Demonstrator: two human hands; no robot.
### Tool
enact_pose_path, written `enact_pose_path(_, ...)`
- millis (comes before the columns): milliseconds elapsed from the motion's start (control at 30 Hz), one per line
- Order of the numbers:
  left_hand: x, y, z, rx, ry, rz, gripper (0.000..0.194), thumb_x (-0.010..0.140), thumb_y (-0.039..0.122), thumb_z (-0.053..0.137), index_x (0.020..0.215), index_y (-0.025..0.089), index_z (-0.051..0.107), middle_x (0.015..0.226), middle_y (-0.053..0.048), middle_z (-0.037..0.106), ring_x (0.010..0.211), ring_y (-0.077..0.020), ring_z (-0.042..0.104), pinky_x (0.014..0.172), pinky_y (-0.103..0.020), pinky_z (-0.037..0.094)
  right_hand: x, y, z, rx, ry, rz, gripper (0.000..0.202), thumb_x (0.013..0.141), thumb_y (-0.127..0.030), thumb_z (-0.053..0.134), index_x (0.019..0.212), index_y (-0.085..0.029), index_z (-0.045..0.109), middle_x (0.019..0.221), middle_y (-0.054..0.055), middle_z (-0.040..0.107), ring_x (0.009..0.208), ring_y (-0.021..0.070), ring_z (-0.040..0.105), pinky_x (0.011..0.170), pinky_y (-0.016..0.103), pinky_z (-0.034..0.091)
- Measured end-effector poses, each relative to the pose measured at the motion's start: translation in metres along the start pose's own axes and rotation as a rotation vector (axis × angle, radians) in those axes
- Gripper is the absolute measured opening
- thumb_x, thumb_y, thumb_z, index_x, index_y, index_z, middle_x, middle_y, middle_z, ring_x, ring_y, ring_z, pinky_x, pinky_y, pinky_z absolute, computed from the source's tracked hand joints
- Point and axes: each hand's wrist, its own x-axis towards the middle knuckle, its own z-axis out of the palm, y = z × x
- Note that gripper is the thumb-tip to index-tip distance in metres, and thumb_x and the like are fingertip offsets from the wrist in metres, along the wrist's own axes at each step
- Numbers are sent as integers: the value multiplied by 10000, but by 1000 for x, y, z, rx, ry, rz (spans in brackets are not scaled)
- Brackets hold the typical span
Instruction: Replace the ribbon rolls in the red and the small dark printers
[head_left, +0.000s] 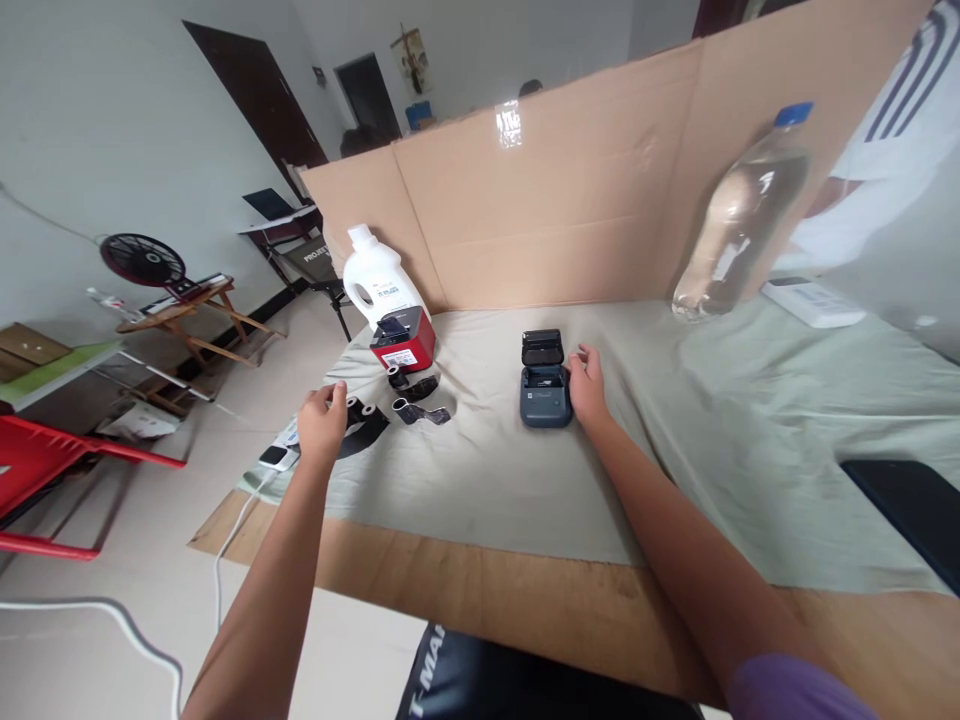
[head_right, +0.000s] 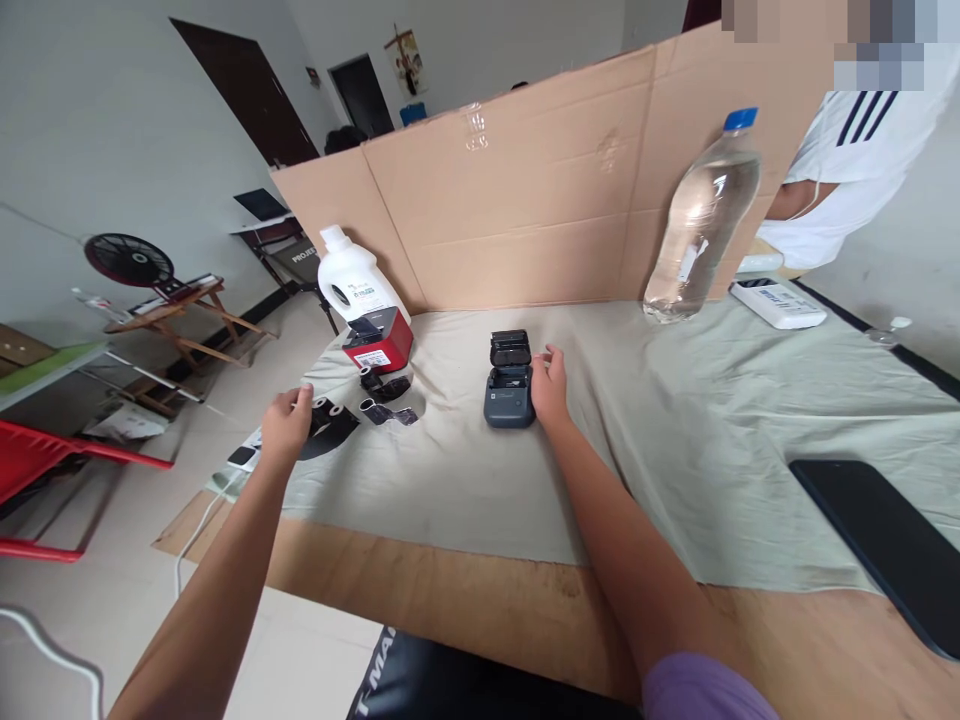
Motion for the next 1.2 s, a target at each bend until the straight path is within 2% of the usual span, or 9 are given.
enact_pose_path(100, 14, 4, -1, -37, 5, -6, 442, 920, 493, 447, 1088, 183, 714, 1035, -113, 696, 918, -259, 631, 876, -354, 460, 0, -2, 0, 4, 13, 46, 526, 862, -531, 478, 1312, -257, 490, 1166, 55, 575, 992, 199, 598, 872, 339, 472)
enact_pose_path(433, 71, 56, 42, 20, -393, 2, 460, 733, 460, 735, 1021, 103, 729, 1001, -137, 720, 888, -253, 641, 810, -350, 441, 0, -4, -1, -2, 9, 70, 504, 861, -504, 495, 1293, -245, 504, 1157, 59, 580, 989, 203, 605, 908, 358, 473)
enact_pose_path(567, 70, 72, 37, -5, -341, 63, 419, 727, 402, 751, 1054, 141, 733, 1033, -114, 732, 928, -254, 655, 827, -326, 445, 0, -2, -2, 3, 5, 88, 505, 871, -490, 475, 1308, -237, 480, 1174, 65, 576, 962, 192, 622, 904, 359, 482)
enact_pose_path(667, 47, 97, 20, -106, -127, 211, 438, 813, 410, 679, 1193, 194, 687, 1114, -85, 725, 1043, -257, 639, 929, -334, 426, -5, -16, -2, -4, 47, 18, 482, 867, -445, 480, 1289, -213, 490, 1179, 89, 580, 952, 191, 622, 905, 370, 483)
enact_pose_path(733, 20, 120, 9, -180, 47, 358, 433, 847, 429, 652, 1228, 224, 665, 1148, -71, 713, 1104, -266, 610, 1009, -362, 381, -11, -39, 1, -50, 74, -105, 430, 859, -415, 502, 1233, -206, 537, 1181, 107, 595, 1008, 207, 602, 913, 369, 474)
enact_pose_path(833, -31, 157, 6, -265, 199, 459, 408, 868, 450, 643, 1224, 252, 666, 1156, -77, 694, 1151, -292, 560, 1052, -414, 325, -24, -86, 13, -53, -79, -208, 296, 867, -402, 517, 1075, -218, 621, 1048, 79, 652, 967, 212, 614, 867, 343, 480)
enact_pose_path(967, -86, 189, 27, -429, 224, 564, 394, 862, 463, 668, 1198, 259, 694, 1101, -103, 709, 1083, -306, 571, 1003, -435, 354, -45, -136, 34, 129, -518, 40, 246, 849, -428, 550, 914, -222, 667, 814, 32, 655, 688, 170, 616, 613, 284, 469)
enact_pose_path(1067, -107, 196, 46, -532, 186, 596, 339, 893, 429, 640, 1190, 276, 690, 1175, -88, 715, 1063, -305, 581, 971, -443, 379, -55, -145, 42, 231, -570, 174, 198, 762, -391, 656, 857, -220, 685, 781, 22, 647, 638, 149, 587, 524, 256, 432)
enact_pose_path(1200, -116, 191, 56, -584, 158, 605, 324, 892, 405, 643, 1193, 291, 682, 1222, -68, 708, 1090, -308, 600, 953, -448, 405, -57, -140, 41, 313, -579, 283, 233, 719, -349, 701, 919, -229, 699, 831, 17, 679, 674, 149, 629, 580, 263, 478)
